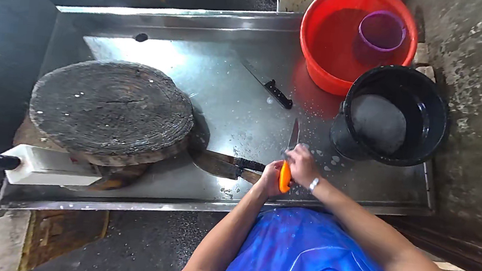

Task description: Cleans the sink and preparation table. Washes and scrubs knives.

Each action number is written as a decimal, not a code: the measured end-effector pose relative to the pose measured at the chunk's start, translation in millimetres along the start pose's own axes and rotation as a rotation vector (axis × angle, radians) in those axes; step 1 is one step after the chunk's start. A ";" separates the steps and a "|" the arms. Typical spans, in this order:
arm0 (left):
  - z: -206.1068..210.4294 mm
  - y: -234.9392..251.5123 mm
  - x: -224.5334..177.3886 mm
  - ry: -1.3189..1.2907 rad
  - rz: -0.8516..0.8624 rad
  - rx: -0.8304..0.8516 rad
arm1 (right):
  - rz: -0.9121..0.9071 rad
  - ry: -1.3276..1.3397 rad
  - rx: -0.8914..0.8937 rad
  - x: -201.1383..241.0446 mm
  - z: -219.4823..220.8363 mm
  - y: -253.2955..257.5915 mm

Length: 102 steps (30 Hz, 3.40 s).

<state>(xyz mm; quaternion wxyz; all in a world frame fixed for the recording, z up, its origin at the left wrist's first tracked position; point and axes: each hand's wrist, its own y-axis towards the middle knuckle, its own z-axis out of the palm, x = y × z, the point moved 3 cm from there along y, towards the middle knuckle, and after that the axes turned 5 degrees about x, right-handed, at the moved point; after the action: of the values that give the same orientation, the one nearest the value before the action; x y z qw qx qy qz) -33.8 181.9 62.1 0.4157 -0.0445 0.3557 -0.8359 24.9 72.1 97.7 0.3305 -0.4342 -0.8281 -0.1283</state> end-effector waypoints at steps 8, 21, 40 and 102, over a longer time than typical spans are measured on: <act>-8.1 -2.2 -5.2 0.051 -0.049 0.020 | -0.068 0.068 0.021 -4.0 6.5 -4.5; -42.1 -28.6 -11.8 0.568 -0.038 -0.099 | -0.046 -0.153 0.138 -57.8 7.4 40.5; -59.7 -31.1 -14.4 0.640 -0.022 -0.133 | 0.030 -0.020 0.350 -7.3 19.5 41.0; -29.3 -44.7 -12.2 1.891 -0.034 -0.624 | -0.187 -0.107 0.170 -21.5 30.0 37.7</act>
<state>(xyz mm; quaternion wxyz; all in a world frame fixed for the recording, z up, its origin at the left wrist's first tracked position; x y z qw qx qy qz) -66.3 225.1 71.3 -0.0808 0.5275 0.7438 -0.4025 50.9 95.7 58.2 0.3079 -0.3318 -0.8894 -0.0646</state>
